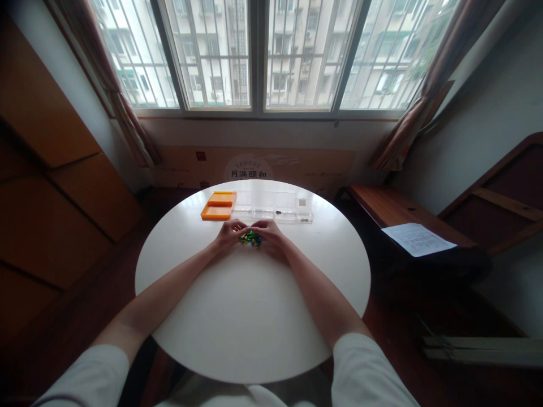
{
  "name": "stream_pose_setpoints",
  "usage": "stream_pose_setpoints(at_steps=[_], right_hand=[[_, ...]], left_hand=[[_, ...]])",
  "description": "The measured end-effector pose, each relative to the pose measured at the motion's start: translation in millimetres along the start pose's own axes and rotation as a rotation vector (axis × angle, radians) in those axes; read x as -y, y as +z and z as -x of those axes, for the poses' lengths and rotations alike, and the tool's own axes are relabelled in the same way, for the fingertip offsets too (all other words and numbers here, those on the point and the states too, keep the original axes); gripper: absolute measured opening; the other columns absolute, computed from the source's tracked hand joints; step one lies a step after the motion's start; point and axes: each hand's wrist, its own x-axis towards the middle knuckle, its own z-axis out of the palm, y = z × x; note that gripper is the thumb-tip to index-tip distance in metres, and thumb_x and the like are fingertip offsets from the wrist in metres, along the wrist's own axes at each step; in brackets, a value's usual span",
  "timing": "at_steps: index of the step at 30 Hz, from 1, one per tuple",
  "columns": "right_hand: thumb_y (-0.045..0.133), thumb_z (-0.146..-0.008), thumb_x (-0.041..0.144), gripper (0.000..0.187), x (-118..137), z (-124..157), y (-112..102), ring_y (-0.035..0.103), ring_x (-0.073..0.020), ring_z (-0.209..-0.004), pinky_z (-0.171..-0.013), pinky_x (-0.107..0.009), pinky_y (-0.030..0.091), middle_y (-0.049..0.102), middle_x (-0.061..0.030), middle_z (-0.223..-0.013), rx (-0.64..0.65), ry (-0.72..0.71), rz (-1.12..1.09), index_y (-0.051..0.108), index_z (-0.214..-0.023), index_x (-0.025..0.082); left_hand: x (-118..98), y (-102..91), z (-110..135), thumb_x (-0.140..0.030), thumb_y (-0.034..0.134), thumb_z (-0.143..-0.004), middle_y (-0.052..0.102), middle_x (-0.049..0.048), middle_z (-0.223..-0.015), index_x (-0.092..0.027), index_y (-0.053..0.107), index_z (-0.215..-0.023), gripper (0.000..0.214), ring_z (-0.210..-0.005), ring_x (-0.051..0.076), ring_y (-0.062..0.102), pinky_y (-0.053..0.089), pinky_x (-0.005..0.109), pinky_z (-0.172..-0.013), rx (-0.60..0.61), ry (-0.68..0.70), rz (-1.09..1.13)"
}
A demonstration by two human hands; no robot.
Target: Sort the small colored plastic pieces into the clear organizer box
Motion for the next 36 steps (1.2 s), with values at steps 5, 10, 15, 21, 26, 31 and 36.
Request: stream_pose_setpoints(at_steps=[5,10,15,21,26,31,36], right_hand=[[0.073,-0.058,0.044,0.038,-2.9,-1.2,-0.3,0.059,-0.0150,-0.063,-0.061,-0.028,0.046,0.067,-0.0060,-0.070,-0.002,-0.004,-0.004,0.070,-0.075,0.011],[0.074,-0.057,0.044,0.038,-4.1,-2.2,-0.8,0.059,-0.0151,-0.063,-0.061,-0.028,0.046,0.067,-0.0058,-0.070,0.004,0.000,-0.021,0.070,-0.075,0.012],[0.074,-0.057,0.045,0.039,-3.1,-1.8,-1.1,0.060,-0.0154,-0.063,-0.061,-0.028,0.046,0.068,-0.0060,-0.070,0.003,-0.001,-0.002,0.070,-0.075,0.011],[0.073,-0.058,0.044,0.038,-4.7,-2.3,-1.0,0.059,-0.0149,-0.063,-0.061,-0.028,0.046,0.067,-0.0063,-0.070,0.004,-0.006,0.003,0.070,-0.076,0.011],[0.074,-0.057,0.044,0.039,-4.2,-2.3,-0.8,0.059,-0.0149,-0.063,-0.061,-0.028,0.046,0.068,-0.0062,-0.071,0.005,-0.001,-0.005,0.070,-0.077,0.011],[0.074,-0.056,0.046,0.041,-3.6,-2.1,-0.6,0.060,-0.0156,-0.064,-0.061,-0.028,0.046,0.068,-0.0064,-0.071,0.003,0.002,-0.005,0.070,-0.077,0.011],[0.074,-0.057,0.045,0.039,-4.4,-1.9,-0.7,0.059,-0.0151,-0.063,-0.061,-0.027,0.046,0.068,-0.0059,-0.071,-0.005,0.005,-0.002,0.070,-0.077,0.012]], left_hand=[[0.3,-0.1,-0.4,-0.042,0.067,-0.070,0.061,0.0023,-0.069,-0.014,0.067,-0.081,0.030,-0.060,0.010,0.055,0.047,0.022,-0.055,0.013,0.007,0.011],[-1.6,0.3,-0.1,-0.041,0.068,-0.070,0.062,0.0026,-0.071,-0.014,0.065,-0.082,0.030,-0.061,0.011,0.056,0.047,0.023,-0.055,0.049,0.010,0.038],[-2.4,-0.6,0.0,-0.041,0.067,-0.070,0.063,0.0035,-0.073,-0.014,0.064,-0.076,0.027,-0.062,0.011,0.056,0.047,0.023,-0.057,0.031,0.016,-0.009],[-2.3,-0.7,0.0,-0.039,0.066,-0.071,0.062,0.0029,-0.073,-0.014,0.064,-0.075,0.025,-0.062,0.011,0.056,0.046,0.023,-0.058,0.030,0.029,-0.010],[-2.8,-0.1,-0.4,-0.040,0.066,-0.071,0.062,0.0027,-0.072,-0.014,0.064,-0.075,0.026,-0.063,0.011,0.056,0.047,0.024,-0.058,0.029,0.015,-0.021],[-0.9,-0.1,-0.6,-0.040,0.066,-0.071,0.062,0.0023,-0.071,-0.014,0.063,-0.075,0.026,-0.062,0.011,0.057,0.047,0.024,-0.058,0.027,0.019,-0.005],[3.3,0.1,-0.6,-0.040,0.067,-0.070,0.062,0.0024,-0.070,-0.014,0.063,-0.075,0.027,-0.063,0.012,0.057,0.047,0.023,-0.058,0.010,0.016,0.006]])
